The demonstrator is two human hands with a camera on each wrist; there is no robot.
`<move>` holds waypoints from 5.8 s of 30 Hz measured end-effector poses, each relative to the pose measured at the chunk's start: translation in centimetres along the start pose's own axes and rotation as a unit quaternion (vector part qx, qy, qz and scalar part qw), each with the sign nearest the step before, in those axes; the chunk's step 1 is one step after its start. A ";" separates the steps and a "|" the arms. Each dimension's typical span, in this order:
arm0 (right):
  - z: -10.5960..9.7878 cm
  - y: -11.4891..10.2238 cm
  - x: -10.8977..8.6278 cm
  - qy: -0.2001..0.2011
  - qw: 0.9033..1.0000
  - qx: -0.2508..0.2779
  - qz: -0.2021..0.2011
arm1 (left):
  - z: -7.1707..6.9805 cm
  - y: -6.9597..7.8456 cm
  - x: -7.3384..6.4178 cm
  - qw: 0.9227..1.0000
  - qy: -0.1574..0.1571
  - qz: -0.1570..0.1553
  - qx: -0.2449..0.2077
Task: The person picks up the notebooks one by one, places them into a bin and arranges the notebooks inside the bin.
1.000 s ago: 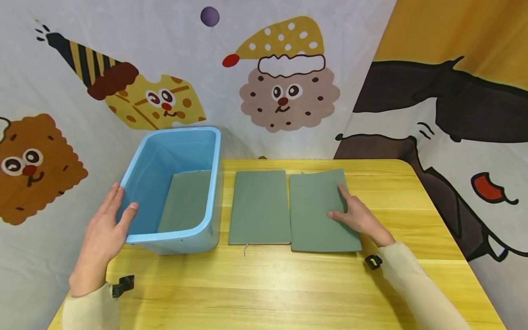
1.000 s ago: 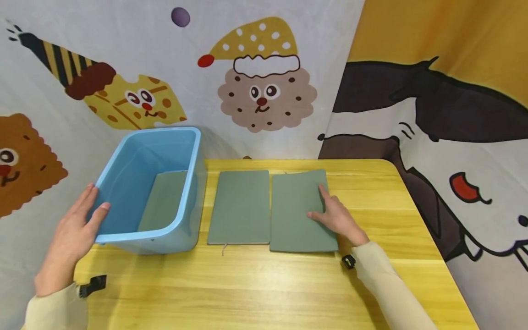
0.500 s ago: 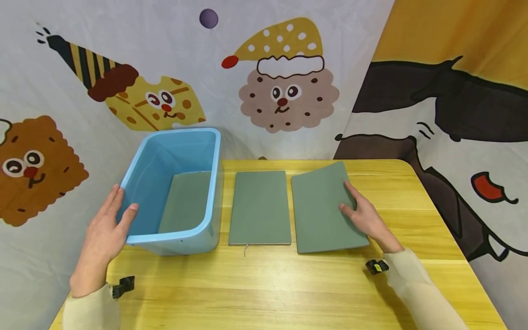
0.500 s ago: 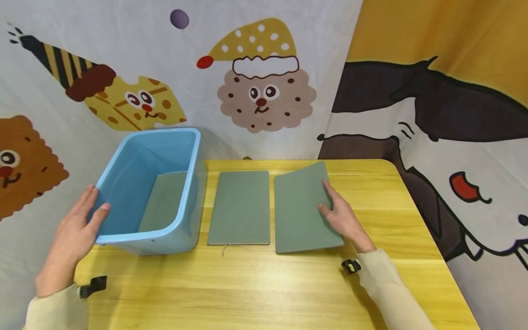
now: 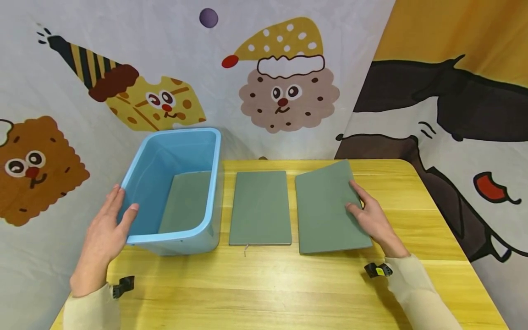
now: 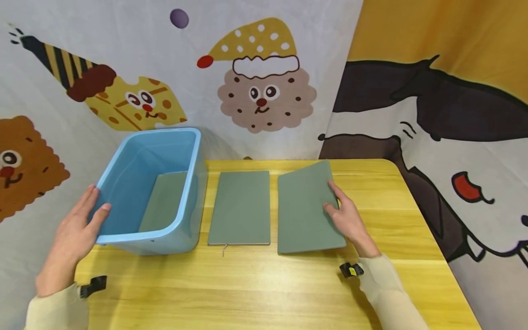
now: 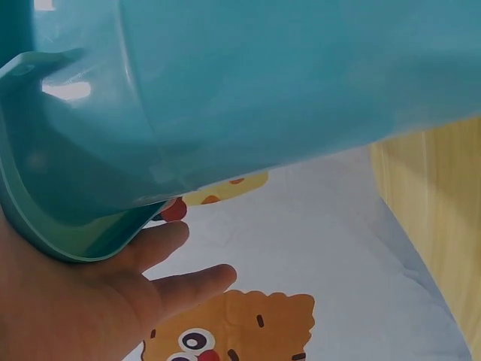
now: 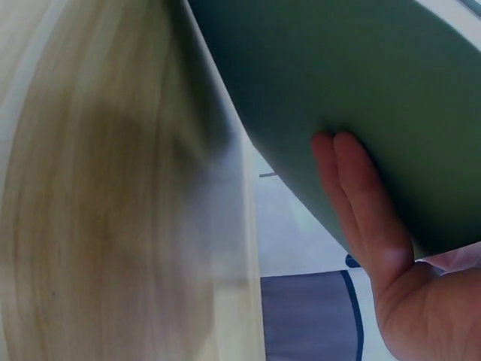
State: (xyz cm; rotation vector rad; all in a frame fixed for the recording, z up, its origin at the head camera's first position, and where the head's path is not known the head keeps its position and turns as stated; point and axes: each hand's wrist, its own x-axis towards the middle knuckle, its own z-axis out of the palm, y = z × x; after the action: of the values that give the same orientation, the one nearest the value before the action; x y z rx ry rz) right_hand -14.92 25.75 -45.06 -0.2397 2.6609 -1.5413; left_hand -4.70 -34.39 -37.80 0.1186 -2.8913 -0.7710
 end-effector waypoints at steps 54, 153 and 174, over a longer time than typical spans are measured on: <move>0.6 -11.3 -2.5 0.088 0.972 0.206 -0.076 | -0.3 -0.3 0.2 0.999 -0.007 0.042 0.032; 26.4 -26.9 5.8 -0.128 0.965 0.208 -0.090 | 0.6 -0.8 -0.4 0.998 0.041 0.049 0.019; 22.1 -18.7 4.5 -0.049 0.977 0.095 -0.184 | 1.0 -0.9 -0.6 0.999 0.026 0.041 0.006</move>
State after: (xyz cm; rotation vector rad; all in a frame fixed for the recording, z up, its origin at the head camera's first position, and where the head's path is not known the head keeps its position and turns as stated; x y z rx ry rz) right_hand -14.63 -3.07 -39.77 -0.8143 2.4707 -1.8124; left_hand -4.20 -34.59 -39.17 0.0202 -2.8324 -0.7240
